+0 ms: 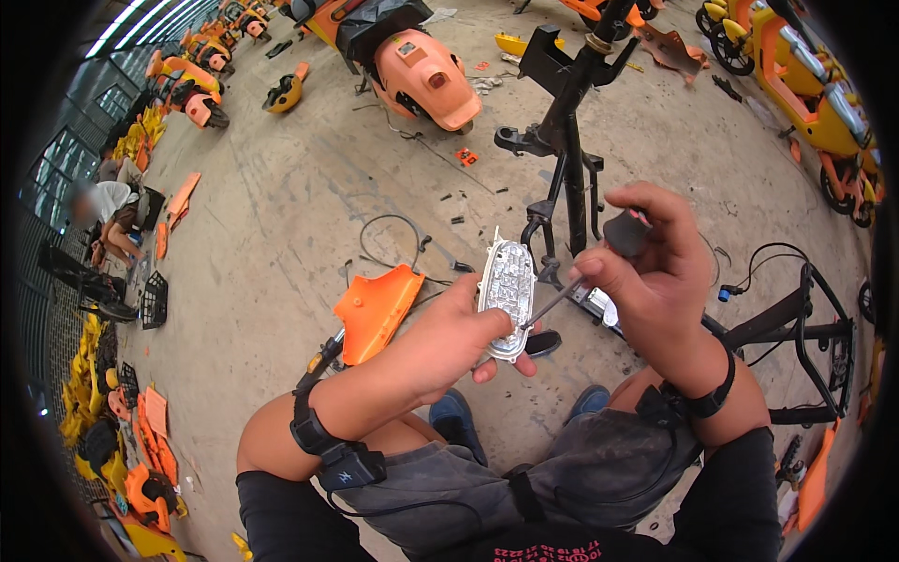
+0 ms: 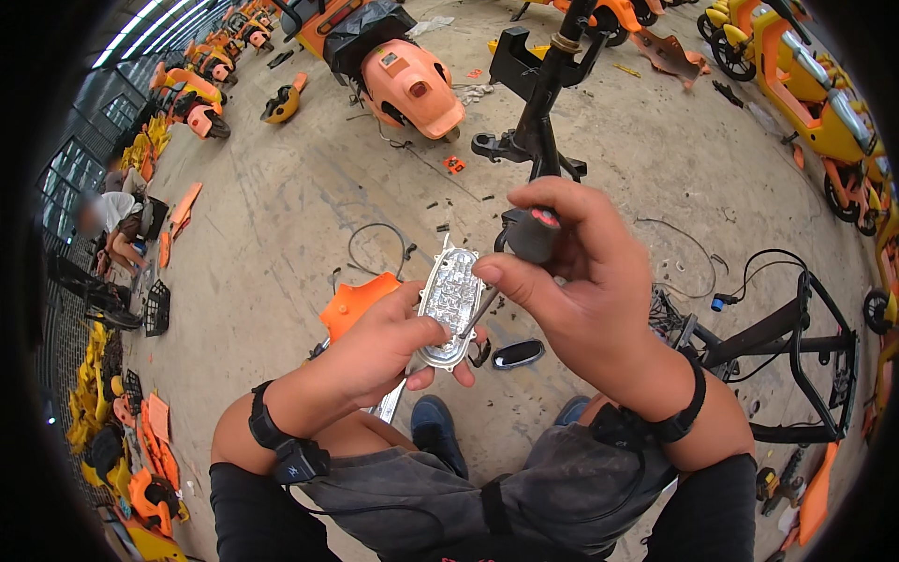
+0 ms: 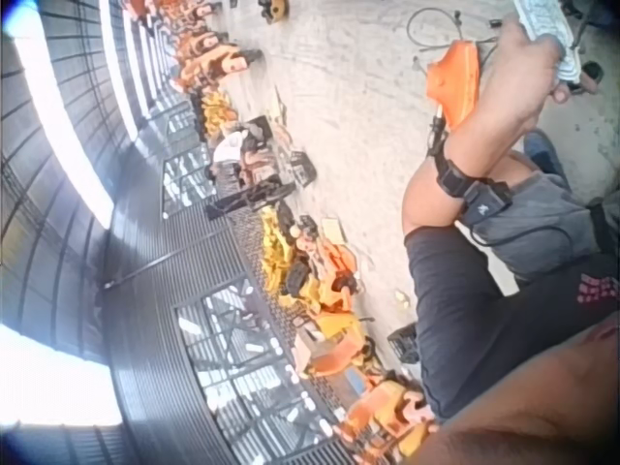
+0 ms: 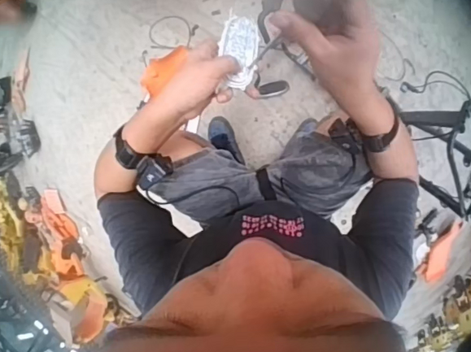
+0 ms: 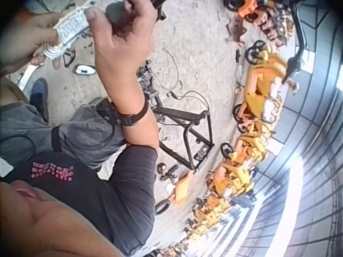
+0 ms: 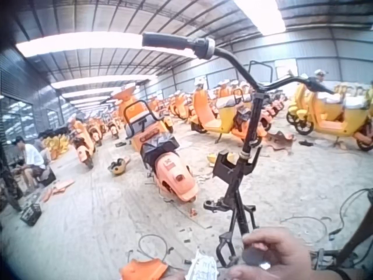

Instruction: The person assembles a scooter digital display unit by hand, using a screwdriver to fasten screws into the casing. They then attach a black plastic cover to the display and inspect the assembled unit.

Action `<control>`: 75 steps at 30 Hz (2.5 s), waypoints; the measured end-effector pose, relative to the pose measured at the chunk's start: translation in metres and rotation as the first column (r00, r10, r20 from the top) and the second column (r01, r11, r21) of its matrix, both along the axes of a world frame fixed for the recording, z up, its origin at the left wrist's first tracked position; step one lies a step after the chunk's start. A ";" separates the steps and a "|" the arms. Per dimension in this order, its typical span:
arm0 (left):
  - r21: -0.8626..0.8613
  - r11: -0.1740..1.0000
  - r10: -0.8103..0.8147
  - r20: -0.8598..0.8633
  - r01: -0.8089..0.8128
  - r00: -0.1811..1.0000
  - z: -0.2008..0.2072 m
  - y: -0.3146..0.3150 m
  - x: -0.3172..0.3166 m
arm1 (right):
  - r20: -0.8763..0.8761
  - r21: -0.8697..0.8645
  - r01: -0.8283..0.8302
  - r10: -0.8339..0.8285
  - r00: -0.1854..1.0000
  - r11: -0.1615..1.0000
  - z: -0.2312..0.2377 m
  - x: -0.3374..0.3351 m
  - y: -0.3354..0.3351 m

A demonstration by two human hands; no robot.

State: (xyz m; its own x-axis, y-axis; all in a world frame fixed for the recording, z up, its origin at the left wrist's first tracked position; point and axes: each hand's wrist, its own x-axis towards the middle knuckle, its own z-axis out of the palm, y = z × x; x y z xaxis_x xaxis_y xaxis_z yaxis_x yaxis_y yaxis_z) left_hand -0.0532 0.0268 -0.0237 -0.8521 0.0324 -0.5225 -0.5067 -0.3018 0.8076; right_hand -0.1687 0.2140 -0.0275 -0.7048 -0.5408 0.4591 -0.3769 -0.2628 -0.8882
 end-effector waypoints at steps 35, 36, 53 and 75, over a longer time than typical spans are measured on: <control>0.023 1.000 -0.008 0.024 0.008 1.000 0.011 0.006 0.002 | 0.096 -0.112 -0.135 0.146 0.985 0.984 0.006 -0.010 -0.004; 0.024 1.000 -0.014 0.023 0.014 1.000 0.012 0.006 0.002 | 0.088 -0.092 -0.131 0.139 0.986 0.987 0.006 -0.011 -0.002; 0.031 0.999 -0.036 0.018 0.036 0.999 0.008 0.005 0.005 | 0.086 0.048 -0.075 0.070 0.994 0.996 0.005 -0.013 -0.001; 0.018 1.000 -0.023 -0.004 0.023 1.000 0.007 0.003 0.006 | 0.212 -0.139 -0.151 0.179 0.961 0.979 0.010 -0.011 -0.001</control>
State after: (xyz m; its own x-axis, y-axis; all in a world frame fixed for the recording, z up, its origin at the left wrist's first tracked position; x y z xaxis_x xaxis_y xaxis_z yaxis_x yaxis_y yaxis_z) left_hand -0.0475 0.0296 -0.0164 -0.8530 0.0611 -0.5184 -0.5105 -0.3044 0.8042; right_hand -0.1801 0.2127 -0.0175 -0.7021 -0.6087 0.3697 -0.1160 -0.4144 -0.9027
